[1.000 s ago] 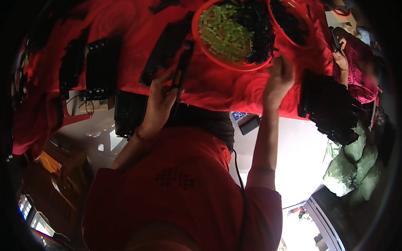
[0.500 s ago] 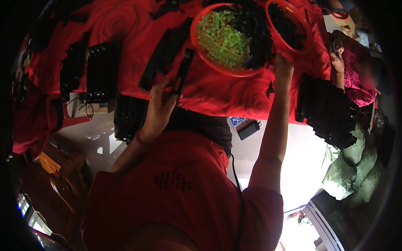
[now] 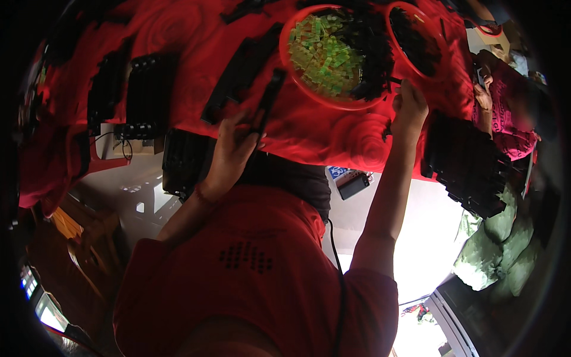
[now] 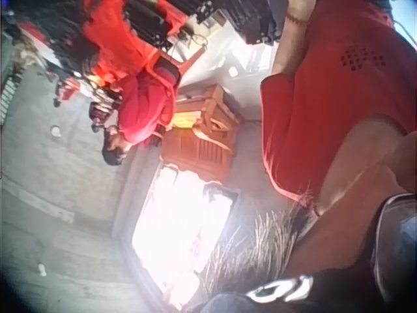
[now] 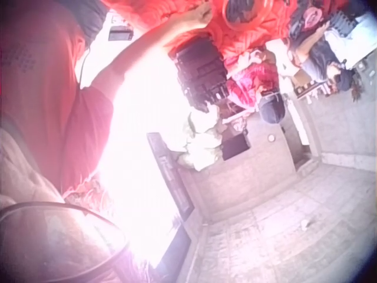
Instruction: The person assembles plastic components by hand, taking small pieces from a tray and inserting them into black plastic parts.
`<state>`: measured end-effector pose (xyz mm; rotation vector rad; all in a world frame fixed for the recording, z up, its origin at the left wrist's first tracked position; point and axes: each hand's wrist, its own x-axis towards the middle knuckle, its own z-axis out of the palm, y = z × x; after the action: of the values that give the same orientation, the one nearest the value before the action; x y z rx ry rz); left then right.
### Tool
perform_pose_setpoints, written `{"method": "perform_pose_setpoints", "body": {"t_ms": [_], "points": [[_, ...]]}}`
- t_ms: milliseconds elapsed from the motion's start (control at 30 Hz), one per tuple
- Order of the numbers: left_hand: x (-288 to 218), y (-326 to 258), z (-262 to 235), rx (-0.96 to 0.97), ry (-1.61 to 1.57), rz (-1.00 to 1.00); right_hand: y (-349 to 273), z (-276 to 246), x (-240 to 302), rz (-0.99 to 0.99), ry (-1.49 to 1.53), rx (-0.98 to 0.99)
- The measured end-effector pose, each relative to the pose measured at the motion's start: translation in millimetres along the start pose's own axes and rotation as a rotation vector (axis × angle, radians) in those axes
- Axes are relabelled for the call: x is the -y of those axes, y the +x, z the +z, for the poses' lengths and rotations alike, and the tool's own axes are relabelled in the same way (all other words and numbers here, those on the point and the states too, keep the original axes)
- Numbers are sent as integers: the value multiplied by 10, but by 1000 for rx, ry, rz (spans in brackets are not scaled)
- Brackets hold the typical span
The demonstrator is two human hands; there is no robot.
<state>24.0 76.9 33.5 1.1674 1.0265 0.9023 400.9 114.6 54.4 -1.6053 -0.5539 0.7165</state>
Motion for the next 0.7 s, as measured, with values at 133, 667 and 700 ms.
{"method": "perform_pose_setpoints", "body": {"t_ms": [133, 667, 700], "points": [[73, -20, -4, 8, 4, 9, -497, 342, 277, -14, 4, 103], [-119, -118, -4, 15, -275, -116, -1524, 1212, 343, -145, -165, 502], [-137, -122, -3, 12, -291, -116, -1540, 1224, 365, -144, -166, 507]]}}
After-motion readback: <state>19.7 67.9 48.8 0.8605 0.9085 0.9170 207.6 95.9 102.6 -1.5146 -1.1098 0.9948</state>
